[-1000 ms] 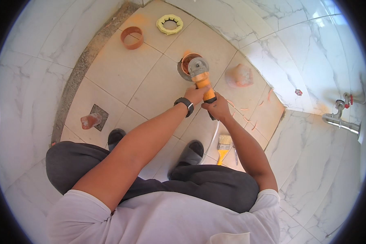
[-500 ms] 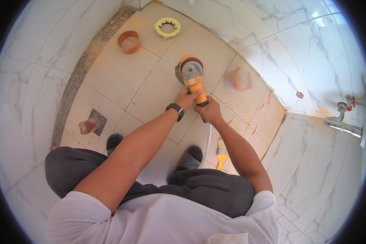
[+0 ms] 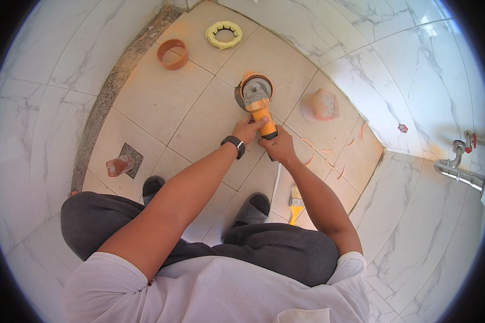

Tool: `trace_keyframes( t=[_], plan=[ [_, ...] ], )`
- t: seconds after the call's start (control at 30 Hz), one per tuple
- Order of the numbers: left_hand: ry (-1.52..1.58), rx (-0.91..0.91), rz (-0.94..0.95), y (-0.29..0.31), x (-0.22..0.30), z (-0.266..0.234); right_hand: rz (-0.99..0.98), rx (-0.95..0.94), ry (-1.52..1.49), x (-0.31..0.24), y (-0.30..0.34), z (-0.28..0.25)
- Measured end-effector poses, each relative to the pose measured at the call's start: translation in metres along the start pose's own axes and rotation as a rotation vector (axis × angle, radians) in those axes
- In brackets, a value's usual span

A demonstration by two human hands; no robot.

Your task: The person uses an angle grinder to smooth the edges of a plastic pipe protruding from the floor. They repeatedly grind the pipe's rim, pause to wipe away debris with a cloth, and continue grinding until the end of the clip.

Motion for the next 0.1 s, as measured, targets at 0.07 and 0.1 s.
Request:
trace_keyframes(
  t=[0.07,0.1],
  plan=[
    [-0.019,-0.006,-0.007,0.0024,0.0031,0.0001,0.026,-0.013,-0.004,0.0008,0.0003,0.0006],
    [-0.028,-0.009,-0.011,0.0037,0.0050,0.0000,0.058,-0.029,0.000,0.0028,0.0004,0.0009]
  ],
)
Point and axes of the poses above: each hand's wrist, its own y-axis away from the middle knuckle, its own z-axis out of the palm, x = y × z, the point moved 9 cm from there along -y, towards the middle knuckle, and after that the axes turned 7 degrees about x, right-handed, at the moved point
